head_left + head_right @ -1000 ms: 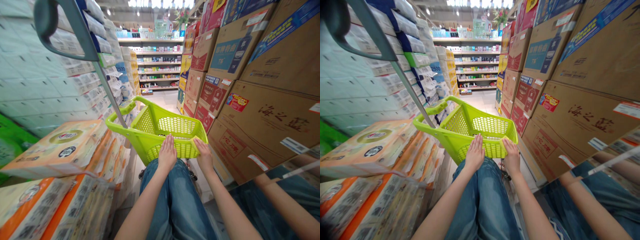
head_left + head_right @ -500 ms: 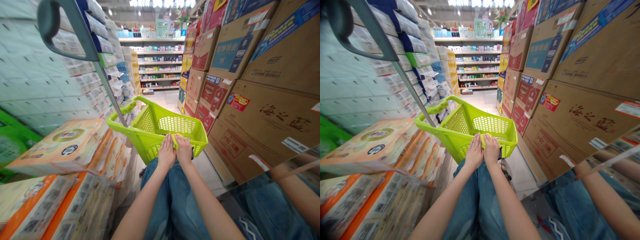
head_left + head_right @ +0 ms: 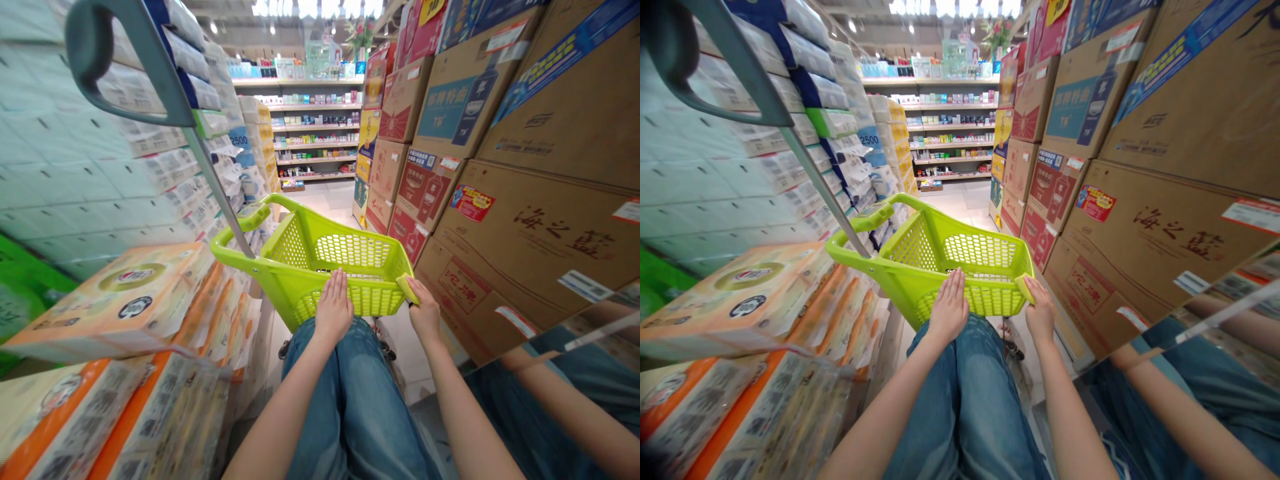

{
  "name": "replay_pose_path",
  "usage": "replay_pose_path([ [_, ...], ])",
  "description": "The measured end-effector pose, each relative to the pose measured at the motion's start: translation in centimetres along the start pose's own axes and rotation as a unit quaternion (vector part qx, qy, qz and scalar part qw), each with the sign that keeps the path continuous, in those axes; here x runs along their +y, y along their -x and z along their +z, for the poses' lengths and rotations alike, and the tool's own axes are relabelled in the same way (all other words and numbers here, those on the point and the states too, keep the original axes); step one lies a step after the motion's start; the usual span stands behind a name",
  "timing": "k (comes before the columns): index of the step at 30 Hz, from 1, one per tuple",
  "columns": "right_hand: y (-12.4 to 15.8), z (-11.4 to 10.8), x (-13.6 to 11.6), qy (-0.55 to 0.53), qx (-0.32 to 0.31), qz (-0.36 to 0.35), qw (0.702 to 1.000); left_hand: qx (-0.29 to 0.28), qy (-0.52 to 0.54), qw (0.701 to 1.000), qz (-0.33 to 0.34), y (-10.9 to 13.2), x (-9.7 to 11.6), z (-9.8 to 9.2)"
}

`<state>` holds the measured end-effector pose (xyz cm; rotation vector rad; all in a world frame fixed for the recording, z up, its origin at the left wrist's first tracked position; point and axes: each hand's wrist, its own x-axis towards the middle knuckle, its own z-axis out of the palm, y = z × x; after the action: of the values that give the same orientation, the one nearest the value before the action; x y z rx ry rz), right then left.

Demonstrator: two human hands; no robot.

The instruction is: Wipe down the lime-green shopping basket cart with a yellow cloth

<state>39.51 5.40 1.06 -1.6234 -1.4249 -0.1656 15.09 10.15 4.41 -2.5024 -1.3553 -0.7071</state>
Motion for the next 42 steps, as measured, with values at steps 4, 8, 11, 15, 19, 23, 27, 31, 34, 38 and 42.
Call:
replay_pose_path([
  [4, 0.1, 1.9, -3.3, 0.091, 0.020, 0.043, 0.995, -0.011, -0.007, 1.000, -0.001, 0.0, 0.0, -0.1],
  [8, -0.3, 5.4, -9.1, 0.081, -0.039, -0.029, 0.996, -0.016, -0.008, 1.000, -0.009, 0.0, 0.2, -0.1],
  [11, -0.6, 7.0, -11.5, 0.051, -0.071, -0.062, 0.994, -0.014, -0.009, 1.000, -0.011, -0.1, 0.2, 0.0],
  [15, -0.2, 6.1, -9.9, 0.029, -0.086, -0.103, 0.991, -0.003, -0.010, 1.000, -0.008, 0.0, 0.2, 0.0],
  [19, 0.4, 3.0, -4.9, 0.022, -0.054, -0.086, 0.995, 0.004, -0.005, 1.000, -0.008, 0.1, 0.2, 0.1],
  [23, 0.6, 0.5, -1.0, 0.030, -0.012, -0.014, 0.999, 0.011, 0.008, 1.000, -0.007, 0.1, 0.2, 0.2],
  [27, 0.3, 1.1, -2.0, 0.075, 0.029, 0.051, 0.995, 0.009, 0.010, 1.000, -0.007, 0.1, 0.2, 0.3],
  [31, -0.2, 4.6, -7.5, 0.071, -0.025, -0.008, 0.997, 0.000, 0.001, 1.000, -0.008, 0.1, 0.1, 0.3],
  [34, -0.5, 6.8, -11.2, 0.041, -0.069, -0.049, 0.996, -0.012, -0.006, 1.000, -0.004, 0.0, 0.0, 0.2],
  [38, -0.4, 6.9, -11.3, 0.019, -0.082, -0.079, 0.993, -0.006, -0.003, 1.000, -0.002, 0.0, 0.0, 0.0],
  [42, 0.4, 4.1, -7.0, 0.021, -0.068, -0.101, 0.992, 0.008, 0.001, 1.000, -0.003, 0.1, 0.1, 0.0],
])
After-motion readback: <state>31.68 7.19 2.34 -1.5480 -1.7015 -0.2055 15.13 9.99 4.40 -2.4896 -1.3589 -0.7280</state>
